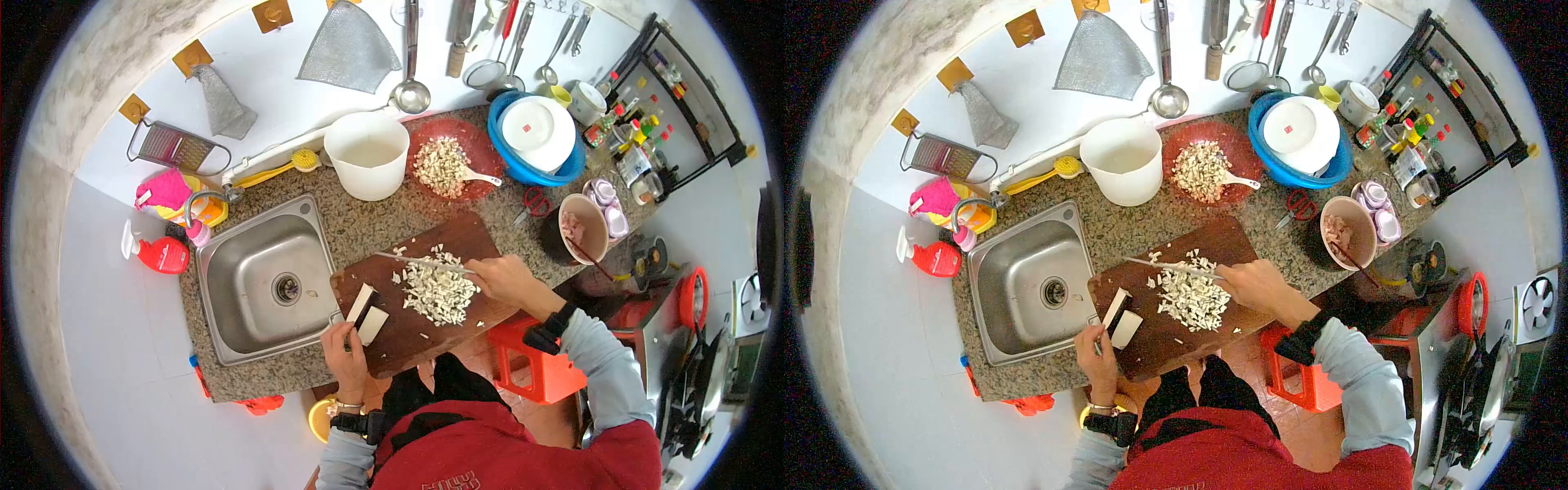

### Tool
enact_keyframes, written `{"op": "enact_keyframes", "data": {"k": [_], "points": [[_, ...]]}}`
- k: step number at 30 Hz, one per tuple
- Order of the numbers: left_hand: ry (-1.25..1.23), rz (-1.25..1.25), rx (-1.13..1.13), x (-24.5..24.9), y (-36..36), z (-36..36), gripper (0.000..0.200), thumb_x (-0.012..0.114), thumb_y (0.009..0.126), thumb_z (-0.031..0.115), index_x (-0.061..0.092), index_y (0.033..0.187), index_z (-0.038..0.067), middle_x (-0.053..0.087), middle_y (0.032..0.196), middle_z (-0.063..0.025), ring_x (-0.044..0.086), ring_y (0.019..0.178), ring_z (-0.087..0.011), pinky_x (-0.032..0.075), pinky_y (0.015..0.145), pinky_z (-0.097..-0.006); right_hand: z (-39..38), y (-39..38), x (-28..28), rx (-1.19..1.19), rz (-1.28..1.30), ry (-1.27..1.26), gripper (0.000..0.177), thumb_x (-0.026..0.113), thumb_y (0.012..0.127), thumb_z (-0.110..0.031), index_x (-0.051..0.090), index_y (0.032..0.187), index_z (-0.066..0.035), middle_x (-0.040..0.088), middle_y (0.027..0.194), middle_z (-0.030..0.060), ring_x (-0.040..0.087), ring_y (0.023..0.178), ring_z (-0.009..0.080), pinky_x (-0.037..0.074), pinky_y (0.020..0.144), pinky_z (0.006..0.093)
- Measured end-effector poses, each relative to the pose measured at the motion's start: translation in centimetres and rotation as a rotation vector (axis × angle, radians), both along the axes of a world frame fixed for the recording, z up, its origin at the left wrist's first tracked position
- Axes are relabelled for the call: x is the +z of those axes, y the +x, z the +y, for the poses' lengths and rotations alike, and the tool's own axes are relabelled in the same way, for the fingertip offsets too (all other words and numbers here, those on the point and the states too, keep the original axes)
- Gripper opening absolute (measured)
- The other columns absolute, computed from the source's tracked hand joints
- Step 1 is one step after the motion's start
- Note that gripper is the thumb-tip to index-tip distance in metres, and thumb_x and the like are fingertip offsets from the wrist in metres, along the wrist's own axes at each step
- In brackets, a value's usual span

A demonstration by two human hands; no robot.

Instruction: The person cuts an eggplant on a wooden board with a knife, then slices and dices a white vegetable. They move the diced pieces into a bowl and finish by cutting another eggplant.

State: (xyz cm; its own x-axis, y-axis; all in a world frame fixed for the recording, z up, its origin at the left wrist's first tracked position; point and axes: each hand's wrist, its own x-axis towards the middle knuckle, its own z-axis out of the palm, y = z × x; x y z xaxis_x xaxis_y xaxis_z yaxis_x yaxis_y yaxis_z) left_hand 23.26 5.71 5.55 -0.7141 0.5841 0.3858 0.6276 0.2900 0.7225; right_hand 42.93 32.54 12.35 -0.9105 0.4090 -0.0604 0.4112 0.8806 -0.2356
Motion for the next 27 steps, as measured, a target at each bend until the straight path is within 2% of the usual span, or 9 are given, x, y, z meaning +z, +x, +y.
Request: {"op": "enact_keyframes", "data": {"k": [5,13,16,21,24,27], "points": [[-0.025,0.001,0.033,-0.4,0.6,-0.9,0.015,0.062,0.084,-0.002,0.061,0.098,0.002,0.06,0.1,-0.0134,0.055,0.093,-0.0311,0.045,0.083,-0.039,0.5,-0.6,-3.0,0.072,-0.067,0.003,0.025,0.051,0.093,-0.033,0.057,0.092,-0.009,0.064,0.066,0.0126,0.063,0.057,0.033,0.05,0.051,0.0442],[-0.048,-0.002,0.079,-0.5,1.2,-0.7,0.013,0.061,0.085,0.0,0.061,0.098,0.001,0.061,0.098,-0.0129,0.058,0.094,-0.0296,0.046,0.085,-0.0379,-0.3,-0.4,-0.2,0.189,0.047,-0.012,0.024,0.052,0.093,-0.032,0.057,0.089,-0.008,0.063,0.062,0.0101,0.063,0.052,0.0301,0.049,0.045,0.0411],[-0.061,0.015,0.072,-0.6,1.4,-0.3,0.014,0.061,0.085,0.0,0.06,0.099,0.001,0.061,0.098,-0.0127,0.058,0.095,-0.0294,0.046,0.085,-0.0382,-0.4,-0.5,-2.9,0.245,0.0,0.018,0.023,0.053,0.092,-0.031,0.057,0.089,-0.009,0.062,0.059,0.0095,0.063,0.05,0.028,0.049,0.044,0.0398],[-0.051,-0.005,0.058,-0.6,1.4,0.8,0.014,0.061,0.085,0.0,0.061,0.099,0.002,0.061,0.099,-0.0129,0.058,0.095,-0.0296,0.046,0.085,-0.0379,-0.2,-0.1,-2.8,0.251,0.052,0.028,0.021,0.053,0.091,-0.029,0.056,0.088,-0.009,0.061,0.058,0.0083,0.063,0.049,0.0264,0.048,0.043,0.0386],[-0.051,-0.002,0.066,-0.2,1.4,0.8,0.014,0.061,0.085,0.0,0.061,0.099,0.002,0.061,0.1,-0.0131,0.058,0.094,-0.0297,0.046,0.086,-0.0378,-0.2,0.3,-1.5,0.2,0.056,-0.044,0.022,0.054,0.091,-0.032,0.057,0.087,-0.01,0.06,0.061,0.0091,0.061,0.052,0.0298,0.047,0.046,0.0418],[-0.036,-0.034,0.072,-0.8,1.5,0.5,0.014,0.06,0.085,0.0,0.061,0.099,0.002,0.061,0.099,-0.0133,0.058,0.093,-0.0295,0.046,0.086,-0.0379,0.2,0.8,-1.5,0.171,0.047,0.021,0.02,0.053,0.091,-0.029,0.056,0.086,-0.009,0.062,0.06,0.0082,0.063,0.05,0.0292,0.048,0.044,0.0406]]}}
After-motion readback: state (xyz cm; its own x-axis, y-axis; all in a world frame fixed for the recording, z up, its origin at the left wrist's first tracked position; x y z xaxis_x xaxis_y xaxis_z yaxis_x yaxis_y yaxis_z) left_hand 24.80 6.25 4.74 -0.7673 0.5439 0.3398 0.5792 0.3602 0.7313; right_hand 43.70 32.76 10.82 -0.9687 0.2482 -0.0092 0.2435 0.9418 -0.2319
